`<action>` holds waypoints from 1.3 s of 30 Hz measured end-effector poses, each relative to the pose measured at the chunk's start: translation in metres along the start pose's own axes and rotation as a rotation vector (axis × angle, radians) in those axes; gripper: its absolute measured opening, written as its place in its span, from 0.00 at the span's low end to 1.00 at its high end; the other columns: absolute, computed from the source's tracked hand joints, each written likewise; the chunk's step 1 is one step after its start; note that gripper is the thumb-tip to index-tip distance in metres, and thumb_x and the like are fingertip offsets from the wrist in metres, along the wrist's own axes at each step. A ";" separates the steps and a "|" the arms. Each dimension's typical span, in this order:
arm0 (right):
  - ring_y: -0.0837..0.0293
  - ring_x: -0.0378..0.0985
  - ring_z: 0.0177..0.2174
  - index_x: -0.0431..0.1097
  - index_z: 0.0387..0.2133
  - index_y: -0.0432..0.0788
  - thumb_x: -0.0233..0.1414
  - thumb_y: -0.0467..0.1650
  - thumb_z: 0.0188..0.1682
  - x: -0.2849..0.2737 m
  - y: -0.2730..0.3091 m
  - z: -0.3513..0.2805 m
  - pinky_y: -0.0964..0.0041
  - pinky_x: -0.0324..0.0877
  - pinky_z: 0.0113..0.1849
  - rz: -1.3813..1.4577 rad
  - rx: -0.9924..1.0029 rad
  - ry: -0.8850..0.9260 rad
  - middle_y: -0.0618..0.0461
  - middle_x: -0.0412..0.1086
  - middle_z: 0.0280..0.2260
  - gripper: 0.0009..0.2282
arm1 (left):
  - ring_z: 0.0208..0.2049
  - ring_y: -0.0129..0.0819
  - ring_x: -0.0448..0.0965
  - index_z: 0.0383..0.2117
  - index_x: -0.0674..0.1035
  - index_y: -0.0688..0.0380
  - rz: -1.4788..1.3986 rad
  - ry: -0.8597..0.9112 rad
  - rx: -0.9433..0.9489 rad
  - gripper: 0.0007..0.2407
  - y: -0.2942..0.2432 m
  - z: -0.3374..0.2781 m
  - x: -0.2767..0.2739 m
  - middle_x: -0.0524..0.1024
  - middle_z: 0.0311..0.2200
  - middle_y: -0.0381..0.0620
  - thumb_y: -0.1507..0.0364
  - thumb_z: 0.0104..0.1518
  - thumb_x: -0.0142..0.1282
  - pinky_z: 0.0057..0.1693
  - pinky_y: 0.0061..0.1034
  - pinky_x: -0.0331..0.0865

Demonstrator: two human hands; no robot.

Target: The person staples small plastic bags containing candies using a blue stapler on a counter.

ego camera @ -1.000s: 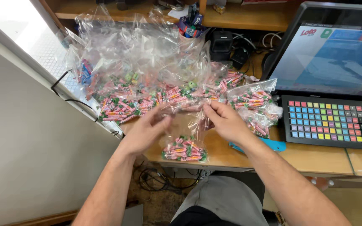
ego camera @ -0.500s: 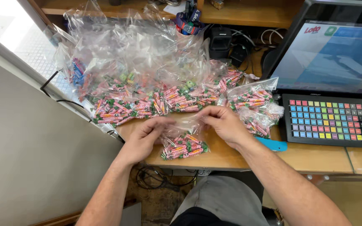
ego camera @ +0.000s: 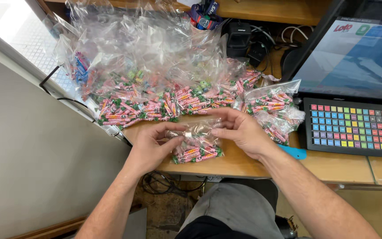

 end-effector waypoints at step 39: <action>0.54 0.75 0.53 0.73 0.52 0.56 0.56 0.37 0.48 -0.008 0.043 -0.053 0.56 0.75 0.49 -1.233 -0.174 -0.001 0.59 0.70 0.55 0.17 | 0.47 0.45 0.81 0.44 0.83 0.50 0.566 -0.024 0.265 0.16 0.012 0.019 0.029 0.84 0.39 0.46 0.57 0.56 0.64 0.55 0.38 0.71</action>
Point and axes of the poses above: each hand's wrist, its own z-axis towards the middle knuckle, its own x-axis out of the palm, y = z × x, the point moved 9 cm from there along z, towards the middle knuckle
